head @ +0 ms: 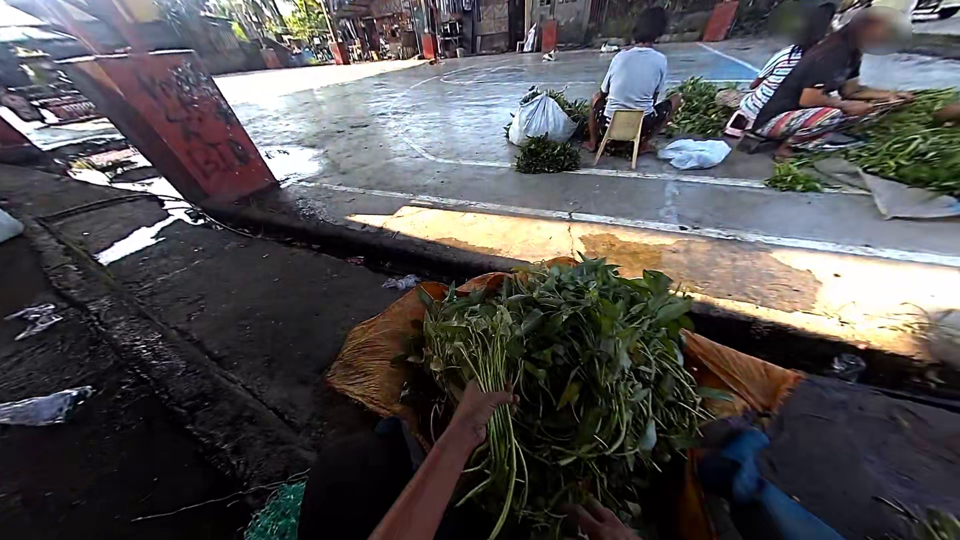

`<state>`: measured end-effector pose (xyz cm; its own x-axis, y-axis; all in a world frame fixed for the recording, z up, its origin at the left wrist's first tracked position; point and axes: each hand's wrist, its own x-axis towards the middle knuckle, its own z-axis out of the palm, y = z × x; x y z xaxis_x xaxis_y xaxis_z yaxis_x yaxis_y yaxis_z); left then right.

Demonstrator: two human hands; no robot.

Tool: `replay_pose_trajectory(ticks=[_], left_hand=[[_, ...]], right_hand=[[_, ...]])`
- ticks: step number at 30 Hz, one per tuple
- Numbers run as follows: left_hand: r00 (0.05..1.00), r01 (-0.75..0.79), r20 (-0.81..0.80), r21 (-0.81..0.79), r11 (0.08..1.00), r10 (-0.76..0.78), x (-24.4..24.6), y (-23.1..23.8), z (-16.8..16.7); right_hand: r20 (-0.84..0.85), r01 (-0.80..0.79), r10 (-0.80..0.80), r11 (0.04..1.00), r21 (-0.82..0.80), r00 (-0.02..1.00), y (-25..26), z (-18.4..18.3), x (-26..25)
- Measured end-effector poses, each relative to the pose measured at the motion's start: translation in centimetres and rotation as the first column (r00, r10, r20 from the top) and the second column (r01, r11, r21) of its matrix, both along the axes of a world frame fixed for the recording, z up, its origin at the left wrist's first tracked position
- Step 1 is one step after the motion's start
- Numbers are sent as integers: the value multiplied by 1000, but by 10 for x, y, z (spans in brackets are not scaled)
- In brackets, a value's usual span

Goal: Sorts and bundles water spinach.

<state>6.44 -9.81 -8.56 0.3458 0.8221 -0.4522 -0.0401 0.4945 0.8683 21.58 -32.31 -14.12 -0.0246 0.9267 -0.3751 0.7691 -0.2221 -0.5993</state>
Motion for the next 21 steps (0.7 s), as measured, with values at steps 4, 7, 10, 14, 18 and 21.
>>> replay_pose_trajectory(ticks=[4,7,10,14,18,21], left_hand=[[989,81,123,-43,996,-75,6,-5,8],[975,13,220,-111,994,12,8,-2,15],[961,-107,247,-95,990,127,6,-3,10],[953,-172,252,-12,985,169,18,-7,0],[957,-96,274,-27,995,99,11,-6,10],[946,64,322,-45,997,-46,0,-3,22]], right_hand=[[-189,339,-299,909,240,935,38,7,32],[-260,619,-565,663,421,783,67,-10,75],[-267,704,-656,613,359,706,83,-7,79],[-357,527,-425,808,265,832,88,22,9],[-402,347,-192,867,358,895,105,-5,-11],[-522,352,-127,864,358,843,105,-2,-2]])
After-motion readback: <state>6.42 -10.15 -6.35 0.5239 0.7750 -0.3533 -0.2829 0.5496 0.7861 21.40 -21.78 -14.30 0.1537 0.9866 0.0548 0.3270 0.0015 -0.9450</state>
